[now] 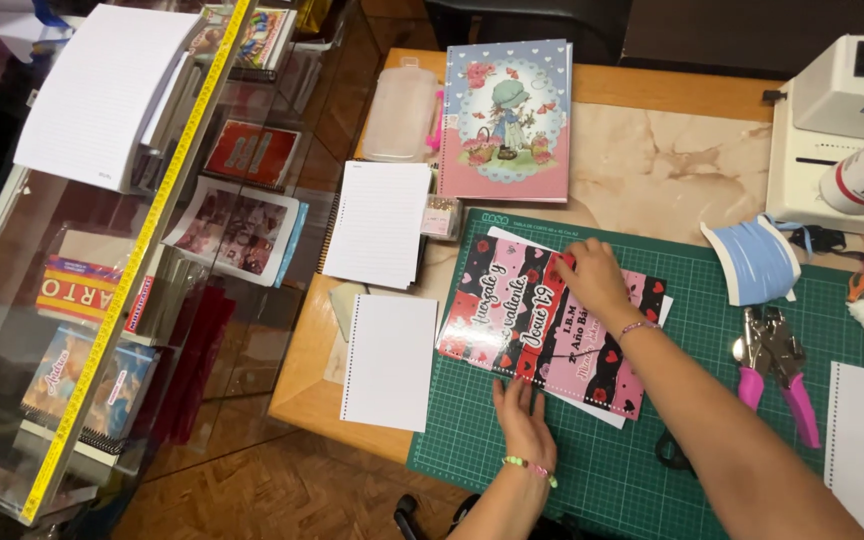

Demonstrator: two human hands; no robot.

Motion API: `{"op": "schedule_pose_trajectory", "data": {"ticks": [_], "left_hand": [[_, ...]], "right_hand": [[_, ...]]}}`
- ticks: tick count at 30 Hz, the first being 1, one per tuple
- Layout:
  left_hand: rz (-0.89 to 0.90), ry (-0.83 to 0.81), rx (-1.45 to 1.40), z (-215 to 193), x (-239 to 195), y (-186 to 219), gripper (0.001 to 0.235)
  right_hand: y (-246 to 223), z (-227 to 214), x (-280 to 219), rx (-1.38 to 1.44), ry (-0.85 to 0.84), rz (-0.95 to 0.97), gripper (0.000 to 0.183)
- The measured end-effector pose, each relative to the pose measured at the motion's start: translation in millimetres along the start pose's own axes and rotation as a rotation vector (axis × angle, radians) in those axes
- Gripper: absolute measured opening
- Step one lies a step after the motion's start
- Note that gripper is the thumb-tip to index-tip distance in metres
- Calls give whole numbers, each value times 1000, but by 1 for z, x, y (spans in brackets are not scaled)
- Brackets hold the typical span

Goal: The person assembles notebooks by cutting a black elastic band with scissors and attaching it to the spine of a notebook. They then handle a stack of lined paper and a blue-and-pink notebook, threading a light blue ribbon through the spine holes to secure the pages.

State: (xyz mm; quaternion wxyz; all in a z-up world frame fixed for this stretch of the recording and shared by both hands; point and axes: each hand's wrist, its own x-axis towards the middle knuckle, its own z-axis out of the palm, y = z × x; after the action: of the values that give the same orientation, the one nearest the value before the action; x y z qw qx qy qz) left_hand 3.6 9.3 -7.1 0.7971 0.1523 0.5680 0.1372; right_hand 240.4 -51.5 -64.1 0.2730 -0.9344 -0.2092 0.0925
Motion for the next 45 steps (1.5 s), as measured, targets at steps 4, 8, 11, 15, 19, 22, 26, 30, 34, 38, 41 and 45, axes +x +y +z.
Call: {"op": "schedule_pose_trajectory", "data": {"ticks": [4, 8, 11, 15, 19, 22, 26, 30, 34, 38, 41, 45], "left_hand": [[-12, 43, -57, -6, 22, -5, 84], [-44, 39, -29, -5, 27, -4, 83], [-59, 50, -43, -9, 41, -8, 68], [-98, 71, -9, -6, 41, -3, 28], [-123, 109, 12, -1, 37, 4, 25], [-147, 124, 39, 6, 27, 13, 32], [-190, 105, 57, -1, 38, 11, 27], [-204, 93, 145, -25, 91, -9, 15], [-80, -108, 87, -21, 85, -7, 39], [-57, -55, 115, 5, 54, 13, 32], [-8, -128, 220, 9, 55, 9, 27], [22, -133, 189, 3, 74, 4, 26]], "right_hand": [[9, -6, 10, 98, -82, 91, 38], [23, 2, 18, 148, -71, 128, 40], [19, 3, 24, 129, -94, 160, 44], [15, -1, 24, 80, -120, 173, 47], [25, 9, 17, 91, -71, 116, 37], [35, 14, 17, 139, -20, 61, 27], [31, 6, 14, 146, -72, 83, 25], [40, 11, 18, 150, -96, 80, 23], [48, 10, 19, 172, -141, 77, 28], [60, 13, 22, 231, -160, 65, 35], [61, -1, 4, 194, -123, -58, 47], [-9, -57, -58, -1, -209, -201, 58]]}}
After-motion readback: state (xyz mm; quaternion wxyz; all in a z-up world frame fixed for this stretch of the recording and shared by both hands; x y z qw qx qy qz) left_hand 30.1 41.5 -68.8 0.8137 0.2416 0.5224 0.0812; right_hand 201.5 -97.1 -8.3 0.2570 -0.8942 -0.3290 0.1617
